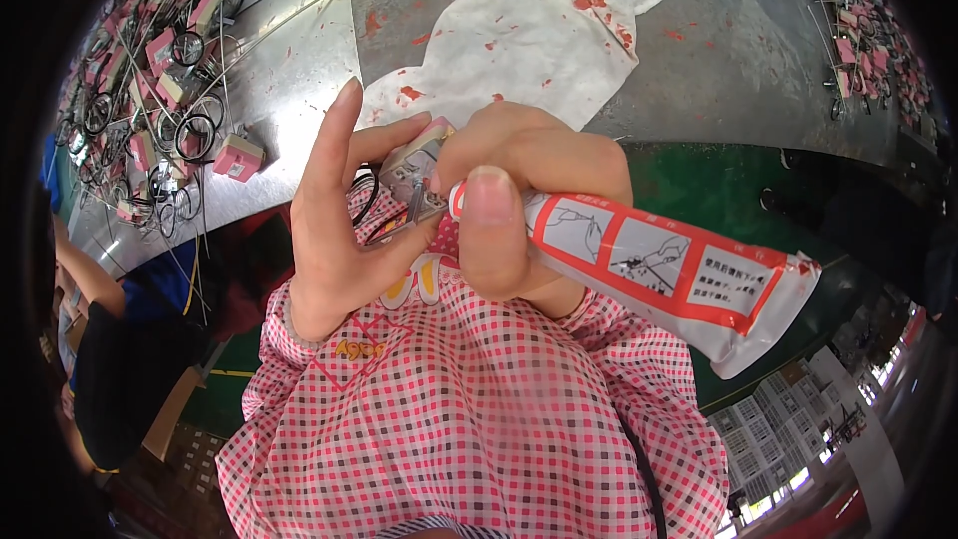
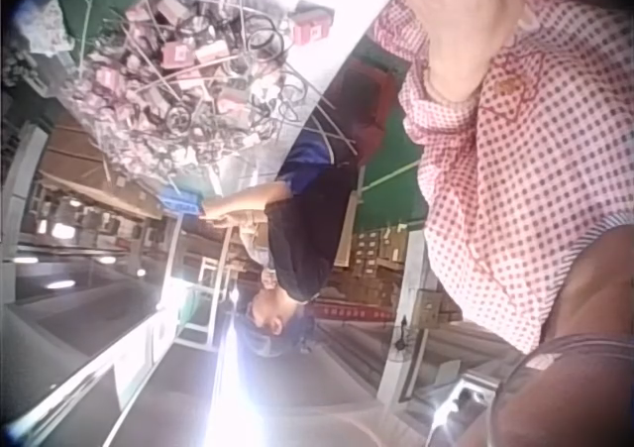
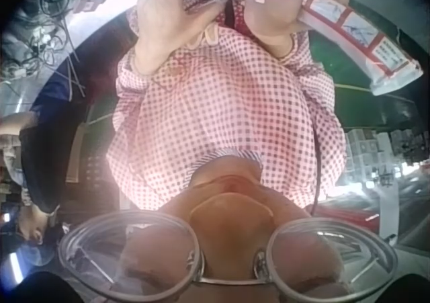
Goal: Applying red sealant from a tube onto small pink components on an assembly line.
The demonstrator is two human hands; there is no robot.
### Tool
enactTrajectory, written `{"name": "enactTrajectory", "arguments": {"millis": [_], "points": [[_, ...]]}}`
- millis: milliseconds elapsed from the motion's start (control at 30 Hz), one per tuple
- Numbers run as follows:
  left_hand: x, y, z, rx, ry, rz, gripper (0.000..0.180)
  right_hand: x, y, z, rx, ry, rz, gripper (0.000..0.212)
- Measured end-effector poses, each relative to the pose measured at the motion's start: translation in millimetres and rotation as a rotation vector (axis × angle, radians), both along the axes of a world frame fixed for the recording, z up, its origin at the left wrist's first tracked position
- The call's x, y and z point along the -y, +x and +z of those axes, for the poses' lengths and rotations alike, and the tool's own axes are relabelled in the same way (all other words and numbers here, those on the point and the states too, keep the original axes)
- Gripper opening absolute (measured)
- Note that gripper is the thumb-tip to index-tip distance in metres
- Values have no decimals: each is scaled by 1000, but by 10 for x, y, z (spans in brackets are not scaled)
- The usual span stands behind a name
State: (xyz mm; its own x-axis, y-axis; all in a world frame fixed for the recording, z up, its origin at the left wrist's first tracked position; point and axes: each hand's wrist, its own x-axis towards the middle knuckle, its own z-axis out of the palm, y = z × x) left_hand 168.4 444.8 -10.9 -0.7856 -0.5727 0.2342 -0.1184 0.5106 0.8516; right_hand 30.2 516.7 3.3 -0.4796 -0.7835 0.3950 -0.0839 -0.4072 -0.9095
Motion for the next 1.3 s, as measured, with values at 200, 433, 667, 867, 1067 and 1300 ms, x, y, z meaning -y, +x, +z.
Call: {"name": "enactTrajectory", "arguments": {"millis": [200, 433, 667, 867, 1067, 1300], "points": [[45, -25, -18, -1, 1, -5, 88, 36, -20, 4, 25, 17, -9, 24], [96, 27, 30, 85, -23, 33, 85, 323, 185, 11, 23, -260, -301, 19], [411, 469, 201, 216, -235, 289, 72, 265, 240, 341, 195, -501, -391, 26], [1503, 1277, 836, -12, -708, 1122, 44, 115, 1, 256, 203, -484, -407, 24], [3345, 3096, 822, 801, -736, 1160, 63, 96, -125, 209, 318, -420, -548, 24], [2441, 476, 1087, 148, -655, 717, 29, 59, -375, 53, 397, -308, -613, 20]]}}
